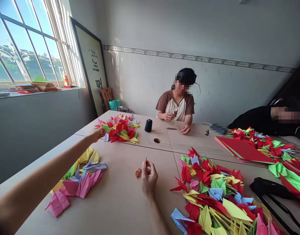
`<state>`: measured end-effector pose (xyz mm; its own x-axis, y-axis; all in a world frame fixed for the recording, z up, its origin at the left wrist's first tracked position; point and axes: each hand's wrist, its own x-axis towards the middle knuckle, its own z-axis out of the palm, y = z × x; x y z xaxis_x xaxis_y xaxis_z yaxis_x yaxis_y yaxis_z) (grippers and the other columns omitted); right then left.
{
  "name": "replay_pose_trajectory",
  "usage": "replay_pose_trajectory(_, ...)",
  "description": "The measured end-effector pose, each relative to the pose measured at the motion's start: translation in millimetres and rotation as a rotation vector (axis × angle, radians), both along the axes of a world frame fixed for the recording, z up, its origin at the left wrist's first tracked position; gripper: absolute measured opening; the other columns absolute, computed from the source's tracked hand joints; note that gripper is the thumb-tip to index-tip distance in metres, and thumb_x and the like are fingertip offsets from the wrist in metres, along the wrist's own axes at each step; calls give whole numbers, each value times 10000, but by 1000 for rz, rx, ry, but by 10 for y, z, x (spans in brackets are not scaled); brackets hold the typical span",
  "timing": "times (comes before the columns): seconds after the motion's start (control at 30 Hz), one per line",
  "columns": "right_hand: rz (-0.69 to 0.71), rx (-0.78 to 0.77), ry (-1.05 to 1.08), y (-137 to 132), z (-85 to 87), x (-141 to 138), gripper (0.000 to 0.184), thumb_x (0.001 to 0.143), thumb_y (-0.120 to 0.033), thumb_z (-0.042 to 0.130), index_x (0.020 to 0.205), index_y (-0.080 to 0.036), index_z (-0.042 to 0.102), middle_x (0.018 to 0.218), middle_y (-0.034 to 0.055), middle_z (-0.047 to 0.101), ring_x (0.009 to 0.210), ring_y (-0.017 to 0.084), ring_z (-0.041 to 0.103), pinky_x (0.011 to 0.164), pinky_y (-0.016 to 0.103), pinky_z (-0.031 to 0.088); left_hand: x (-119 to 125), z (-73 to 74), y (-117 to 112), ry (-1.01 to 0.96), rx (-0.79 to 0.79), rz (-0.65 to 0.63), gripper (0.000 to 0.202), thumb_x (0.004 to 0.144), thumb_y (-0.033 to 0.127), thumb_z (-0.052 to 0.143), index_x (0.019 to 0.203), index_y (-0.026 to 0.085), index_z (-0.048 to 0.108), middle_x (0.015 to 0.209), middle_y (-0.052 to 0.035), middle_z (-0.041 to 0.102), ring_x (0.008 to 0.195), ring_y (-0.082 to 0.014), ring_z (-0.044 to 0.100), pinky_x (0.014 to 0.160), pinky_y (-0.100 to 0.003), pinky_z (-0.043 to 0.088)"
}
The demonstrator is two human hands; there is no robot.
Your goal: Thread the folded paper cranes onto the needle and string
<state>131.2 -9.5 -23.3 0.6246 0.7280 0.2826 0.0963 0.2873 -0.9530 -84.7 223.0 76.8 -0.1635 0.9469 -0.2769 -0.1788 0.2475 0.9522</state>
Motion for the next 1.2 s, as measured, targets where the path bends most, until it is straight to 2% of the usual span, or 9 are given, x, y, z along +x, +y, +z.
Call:
replay_pose_trajectory(0.07, 6, -9, 14, 17, -21, 14, 400, 791, -487, 578, 939, -117, 613, 831, 85, 657, 619, 137, 602, 486, 194, 413, 66, 28, 143, 11, 5, 8, 337, 873, 311, 522, 1167, 146, 512, 1155, -94, 544, 973, -205, 568, 809, -410, 495)
replay_pose_trajectory(0.17, -5, -9, 28, 36, -42, 29, 402, 783, -485, 586, 939, -115, 616, 827, 87, 655, 659, 153, 614, 521, 208, 437, 201, 137, 352, 16, 27, 12, 336, 872, 310, 524, 1163, 143, 515, 1152, -94, 545, 971, -208, 569, 808, -411, 494)
replay_pose_trajectory(0.37, -13, 6, 48, 53, -73, 52, 376, 785, -477, 586, 932, -132, 617, 870, 87, 661, 768, 186, 649, 631, 247, 491, 307, 305, 527, 14, 123, -65, 183, 831, 204, 585, 990, 114, 600, 900, -102, 644, 832, -149, 639, 711, -244, 520)
replay_pose_trajectory(0.57, -29, 9, 39, 59, -76, 54, 378, 774, -470, 595, 931, -127, 624, 845, 87, 665, 744, 184, 649, 629, 256, 497, -32, 358, 188, 173, 136, -288, 175, 612, 139, 751, 753, 75, 670, 677, -112, 678, 643, -189, 655, 623, -277, 521)
replay_pose_trajectory(0.73, -46, 4, 28, 38, -41, 39, 382, 760, -480, 602, 900, -125, 629, 750, 61, 643, 706, 174, 634, 616, 254, 496, -414, 282, -216, 885, 172, -776, 265, 533, 208, 746, 791, 156, 714, 694, -48, 706, 695, -204, 650, 621, -261, 492)
replay_pose_trajectory(0.8, -50, 3, 17, 28, -32, 33, 377, 761, -480, 601, 889, -126, 626, 734, 56, 633, 687, 167, 623, 607, 250, 494, -501, 199, -356, 1067, 232, -877, 266, 556, 188, 706, 821, 174, 714, 796, -46, 722, 782, -216, 651, 677, -267, 492)
replay_pose_trajectory(0.9, -53, 5, 11, 17, -22, 26, 378, 762, -486, 598, 873, -125, 622, 704, 49, 623, 659, 157, 607, 594, 244, 484, -546, 78, -531, 1203, 305, -917, 311, 594, 137, 654, 898, 181, 705, 993, -58, 702, 934, -225, 626, 793, -274, 465)
replay_pose_trajectory(1.07, -59, 4, 2, 5, -17, 24, 387, 764, -496, 593, 861, -122, 621, 655, 34, 611, 626, 144, 582, 584, 236, 463, -519, -2, -687, 1563, 399, -952, 375, 696, 104, 555, 1047, 192, 655, 1146, -83, 641, 1076, -236, 563, 959, -368, 351)
replay_pose_trajectory(1.2, -56, 11, 2, 1, -27, 27, 383, 771, -483, 593, 882, -117, 617, 652, 32, 605, 619, 138, 567, 582, 232, 455, -520, -52, -703, 1539, 395, -903, 359, 645, 97, 595, 981, 195, 673, 1051, -84, 679, 1026, -254, 580, 980, -434, 307)
